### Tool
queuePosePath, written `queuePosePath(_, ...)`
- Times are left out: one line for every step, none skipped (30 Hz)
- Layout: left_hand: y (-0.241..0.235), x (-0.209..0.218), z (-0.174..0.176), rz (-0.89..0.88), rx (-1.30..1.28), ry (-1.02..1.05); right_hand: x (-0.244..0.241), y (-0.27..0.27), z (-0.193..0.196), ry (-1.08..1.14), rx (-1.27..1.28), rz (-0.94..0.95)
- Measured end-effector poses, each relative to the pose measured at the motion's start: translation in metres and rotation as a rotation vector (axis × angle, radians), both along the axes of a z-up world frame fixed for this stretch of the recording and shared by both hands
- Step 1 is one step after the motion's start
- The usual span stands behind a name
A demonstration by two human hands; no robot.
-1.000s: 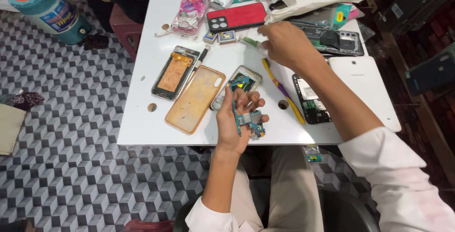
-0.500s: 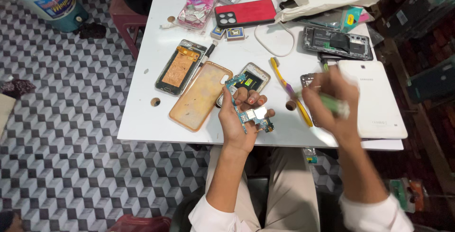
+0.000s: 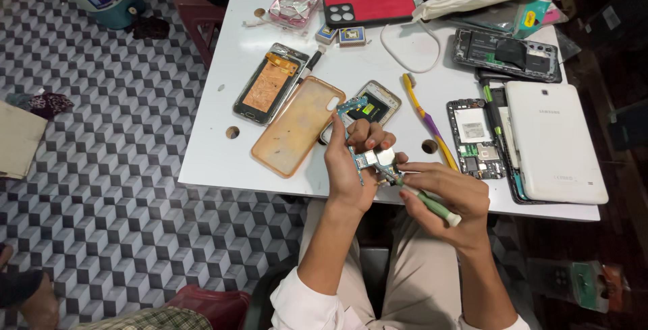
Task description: The person cleans a small blue circuit board using a toothbrush and a screwdriver. They then brush the interior of a disassembled phone chassis and use the screwdriver to adjust components inside the chassis.
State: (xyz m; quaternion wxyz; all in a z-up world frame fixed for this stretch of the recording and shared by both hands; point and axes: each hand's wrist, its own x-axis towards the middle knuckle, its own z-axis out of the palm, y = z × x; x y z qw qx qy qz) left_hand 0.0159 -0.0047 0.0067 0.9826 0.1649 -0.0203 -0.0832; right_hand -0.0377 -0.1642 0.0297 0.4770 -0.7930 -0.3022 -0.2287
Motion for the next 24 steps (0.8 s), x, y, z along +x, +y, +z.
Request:
queuePosePath(-0.001, 0.0, 0.0, 0.003, 0.008, 0.008, -0.001, 0.0, -0.001, 0.003, -0.007, -0.002)
queuePosePath(-0.001, 0.001, 0.0, 0.009, 0.016, 0.015, -0.001, 0.0, -0.002, -0.045, -0.03, -0.009)
queuePosePath(0.0, 0.001, 0.0, 0.014, 0.024, 0.021, -0.001, 0.002, -0.003, -0.093, -0.053, -0.016)
queuePosePath(0.0, 0.001, 0.001, 0.023, 0.025, 0.025, -0.001, 0.003, -0.004, -0.143, -0.076, -0.022)
queuePosePath(0.0, 0.001, 0.001, 0.033, 0.026, 0.029, -0.002, 0.005, -0.005, -0.188, -0.11, -0.04)
queuePosePath(0.0, 0.001, 0.002, 0.042, 0.025, 0.034, -0.003, 0.008, -0.007, -0.233, -0.144, -0.058)
queuePosePath(0.0, 0.001, 0.003, 0.057, 0.031, 0.043, -0.003, 0.01, -0.009, -0.278, -0.178, -0.076)
queuePosePath(0.0, 0.0, 0.003, 0.07, 0.036, 0.053, -0.003, 0.012, -0.013, -0.333, -0.203, -0.089)
queuePosePath(0.0, 0.0, 0.004, 0.084, 0.041, 0.063, -0.002, 0.014, -0.017, -0.389, -0.229, -0.101)
queuePosePath(-0.001, 0.0, 0.004, 0.089, 0.039, 0.075, -0.001, 0.015, -0.021, -0.443, -0.255, -0.114)
queuePosePath(-0.002, 0.001, 0.005, 0.095, 0.037, 0.087, -0.001, 0.015, -0.025, -0.49, -0.285, -0.134)
queuePosePath(-0.003, 0.001, 0.006, 0.101, 0.035, 0.099, 0.0, 0.015, -0.03, -0.536, -0.315, -0.154)
queuePosePath(-0.004, 0.0, 0.007, 0.106, 0.028, 0.116, 0.0, 0.015, -0.034, -0.582, -0.345, -0.173)
queuePosePath(-0.005, 0.0, 0.008, 0.113, 0.022, 0.132, 0.001, 0.015, -0.038, -0.604, -0.342, -0.191)
queuePosePath(-0.006, 0.0, 0.009, 0.119, 0.015, 0.149, 0.001, 0.015, -0.041, -0.626, -0.338, -0.209)
queuePosePath(-0.006, 0.0, 0.01, 0.128, 0.022, 0.158, 0.001, 0.017, -0.043, -0.649, -0.332, -0.228)
queuePosePath(-0.006, -0.001, 0.011, 0.137, 0.029, 0.168, 0.002, 0.019, -0.045, -0.656, -0.331, -0.234)
queuePosePath(-0.007, 0.0, 0.012, 0.145, 0.035, 0.176, 0.002, 0.02, -0.045, -0.665, -0.331, -0.242)
queuePosePath(-0.007, 0.0, 0.012, 0.143, 0.027, 0.165, 0.002, 0.022, -0.045, -0.674, -0.332, -0.25)
queuePosePath(-0.007, 0.0, 0.011, 0.14, 0.017, 0.155, 0.001, 0.022, -0.043, -0.655, -0.326, -0.246)
queuePosePath(-0.007, -0.001, 0.011, 0.137, 0.008, 0.146, -0.001, 0.022, -0.04, -0.637, -0.32, -0.242)
queuePosePath(-0.006, -0.001, 0.01, 0.129, 0.018, 0.127, -0.001, 0.022, -0.037, -0.619, -0.314, -0.238)
queuePosePath(-0.006, -0.001, 0.009, 0.121, 0.028, 0.108, -0.003, 0.019, -0.032, -0.508, -0.279, -0.213)
queuePosePath(-0.005, 0.0, 0.008, 0.115, 0.039, 0.089, -0.006, 0.017, -0.027, -0.398, -0.242, -0.188)
